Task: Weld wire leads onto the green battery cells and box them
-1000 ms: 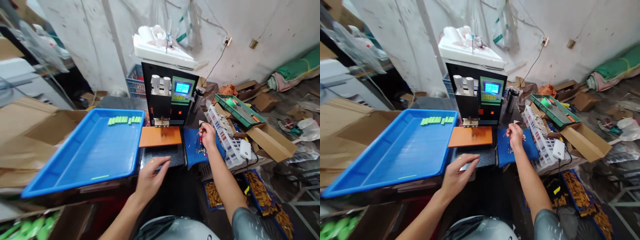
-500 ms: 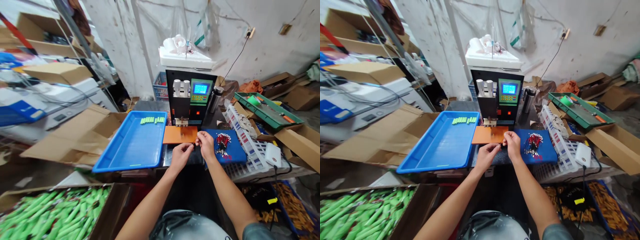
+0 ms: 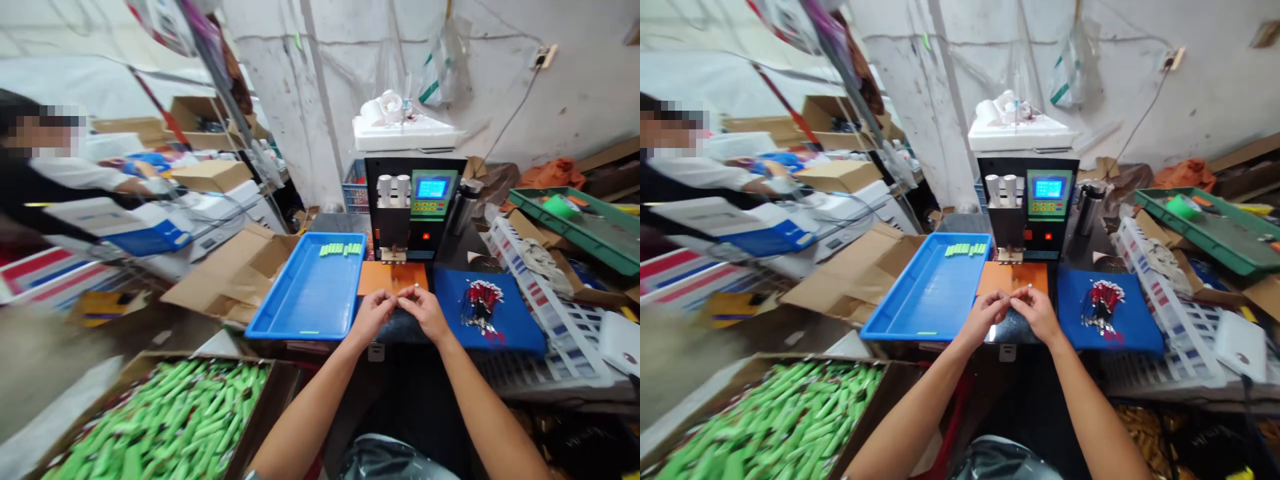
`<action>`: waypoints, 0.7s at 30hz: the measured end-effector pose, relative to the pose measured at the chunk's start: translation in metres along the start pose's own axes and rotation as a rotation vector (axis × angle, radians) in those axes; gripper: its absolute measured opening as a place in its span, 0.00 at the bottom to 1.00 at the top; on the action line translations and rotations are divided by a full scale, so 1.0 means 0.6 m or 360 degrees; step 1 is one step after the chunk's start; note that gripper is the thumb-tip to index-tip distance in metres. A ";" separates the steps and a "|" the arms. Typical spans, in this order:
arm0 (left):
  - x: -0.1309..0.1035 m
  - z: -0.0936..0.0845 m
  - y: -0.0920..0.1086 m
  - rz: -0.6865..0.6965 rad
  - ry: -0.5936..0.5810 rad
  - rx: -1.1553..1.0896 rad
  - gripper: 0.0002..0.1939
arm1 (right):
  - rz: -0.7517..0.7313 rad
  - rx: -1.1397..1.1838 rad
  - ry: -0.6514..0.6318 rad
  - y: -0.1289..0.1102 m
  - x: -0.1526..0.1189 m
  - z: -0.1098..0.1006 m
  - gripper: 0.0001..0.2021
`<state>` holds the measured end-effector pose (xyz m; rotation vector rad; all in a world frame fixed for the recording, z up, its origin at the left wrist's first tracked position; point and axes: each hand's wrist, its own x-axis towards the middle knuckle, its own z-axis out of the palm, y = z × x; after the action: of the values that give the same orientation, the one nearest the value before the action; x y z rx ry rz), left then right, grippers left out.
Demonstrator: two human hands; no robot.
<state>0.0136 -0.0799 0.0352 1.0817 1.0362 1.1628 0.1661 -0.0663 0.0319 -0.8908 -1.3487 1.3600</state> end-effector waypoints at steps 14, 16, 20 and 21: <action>-0.078 -0.289 0.076 0.0015 0.0141 0.1488 0.20 | -0.0263 -0.0469 0.0285 0.022 0.021 -0.025 0.12; -0.081 -0.352 0.096 -0.0151 0.0082 0.1770 0.20 | -0.0301 -0.0479 0.0295 0.022 0.036 -0.021 0.12; -0.077 -0.394 0.105 -0.0468 -0.0231 0.1951 0.19 | -0.0296 -0.0462 0.0286 0.031 0.061 -0.004 0.12; -0.074 -0.391 0.102 -0.0514 -0.0302 0.1951 0.19 | -0.0287 -0.0461 0.0288 0.035 0.065 -0.001 0.12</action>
<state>-0.2316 -0.0963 0.0564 1.7956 1.7343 0.0441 0.1539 -0.0264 0.0163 -1.0302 -1.4676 0.9376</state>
